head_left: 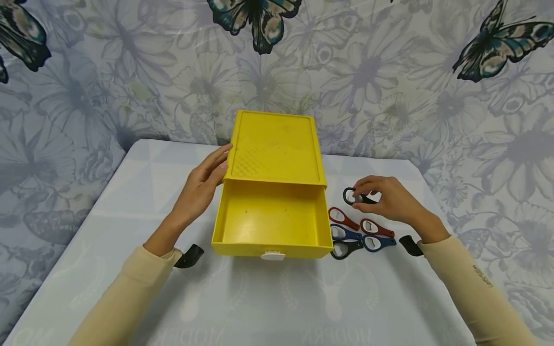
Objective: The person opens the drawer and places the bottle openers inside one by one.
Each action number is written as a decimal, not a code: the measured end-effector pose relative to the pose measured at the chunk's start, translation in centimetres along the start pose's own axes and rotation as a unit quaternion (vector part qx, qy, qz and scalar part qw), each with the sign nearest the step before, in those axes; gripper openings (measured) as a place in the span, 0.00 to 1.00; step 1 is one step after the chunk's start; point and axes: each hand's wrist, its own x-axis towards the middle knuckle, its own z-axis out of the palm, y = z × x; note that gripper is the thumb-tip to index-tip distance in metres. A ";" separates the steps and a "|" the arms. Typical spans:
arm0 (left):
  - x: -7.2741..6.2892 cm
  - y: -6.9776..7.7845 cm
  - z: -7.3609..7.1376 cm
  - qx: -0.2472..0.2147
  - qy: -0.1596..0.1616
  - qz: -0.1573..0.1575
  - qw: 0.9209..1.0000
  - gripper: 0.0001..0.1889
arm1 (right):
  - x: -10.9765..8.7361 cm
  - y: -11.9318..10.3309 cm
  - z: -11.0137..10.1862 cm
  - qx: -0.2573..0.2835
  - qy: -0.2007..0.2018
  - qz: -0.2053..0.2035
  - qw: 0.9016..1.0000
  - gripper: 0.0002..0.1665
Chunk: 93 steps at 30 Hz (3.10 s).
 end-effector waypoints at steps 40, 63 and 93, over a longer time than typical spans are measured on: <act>0.0 0.0 -0.1 -0.003 -0.003 0.002 1.000 0.26 | 1.3 -8.0 -4.8 -0.005 0.040 -0.079 0.996 0.13; 0.0 -0.2 -0.2 -0.003 -0.002 0.008 1.000 0.26 | 2.4 -13.3 -5.8 -0.001 0.014 -0.143 0.990 0.15; -0.1 -0.5 -0.4 -0.013 -0.003 0.010 1.000 0.26 | 8.4 -21.0 -4.0 -0.053 -0.139 -0.182 0.972 0.09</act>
